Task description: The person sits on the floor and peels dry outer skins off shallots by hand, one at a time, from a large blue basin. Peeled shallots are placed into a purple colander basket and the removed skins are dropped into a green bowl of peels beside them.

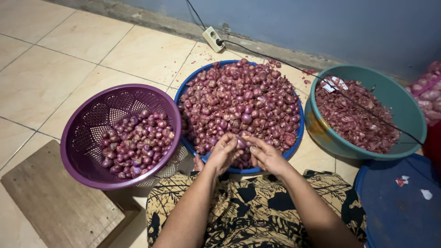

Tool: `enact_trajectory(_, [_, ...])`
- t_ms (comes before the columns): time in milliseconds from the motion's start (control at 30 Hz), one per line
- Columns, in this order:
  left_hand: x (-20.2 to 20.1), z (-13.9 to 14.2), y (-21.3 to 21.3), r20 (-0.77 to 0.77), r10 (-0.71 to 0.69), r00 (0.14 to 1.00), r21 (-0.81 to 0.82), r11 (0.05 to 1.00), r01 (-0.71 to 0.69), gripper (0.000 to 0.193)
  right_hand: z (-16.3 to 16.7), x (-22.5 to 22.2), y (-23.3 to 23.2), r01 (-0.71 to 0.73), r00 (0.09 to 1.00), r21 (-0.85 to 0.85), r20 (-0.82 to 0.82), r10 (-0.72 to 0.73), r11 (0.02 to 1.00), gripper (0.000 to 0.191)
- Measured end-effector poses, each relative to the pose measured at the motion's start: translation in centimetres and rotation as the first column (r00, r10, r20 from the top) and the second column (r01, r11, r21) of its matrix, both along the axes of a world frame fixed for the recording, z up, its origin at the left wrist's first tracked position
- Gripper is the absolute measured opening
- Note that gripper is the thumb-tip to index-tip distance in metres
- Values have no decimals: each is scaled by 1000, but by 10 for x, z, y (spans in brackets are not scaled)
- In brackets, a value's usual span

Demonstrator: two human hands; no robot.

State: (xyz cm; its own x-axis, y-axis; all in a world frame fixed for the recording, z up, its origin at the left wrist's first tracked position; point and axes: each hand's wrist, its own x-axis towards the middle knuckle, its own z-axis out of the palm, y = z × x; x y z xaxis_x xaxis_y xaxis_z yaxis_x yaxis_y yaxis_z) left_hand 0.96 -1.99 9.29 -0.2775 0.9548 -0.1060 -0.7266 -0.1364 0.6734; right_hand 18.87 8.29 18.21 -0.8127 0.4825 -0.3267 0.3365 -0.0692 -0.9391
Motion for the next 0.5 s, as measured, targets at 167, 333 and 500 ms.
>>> enact_trajectory(167, [0,2,-2,11,-23,1000,-50,998,23,28,4,-6,0,88,996,-148,12,-87,985,45])
enact_trajectory(333, [2,3,1,10,11,1000,-55,998,-11,30,4,-4,-1,123,992,-170,-20,-128,978,45])
enact_trajectory(500, [1,3,1,-51,3,999,-35,999,-5,29,6,-4,-5,64,998,-15,1,-64,998,44])
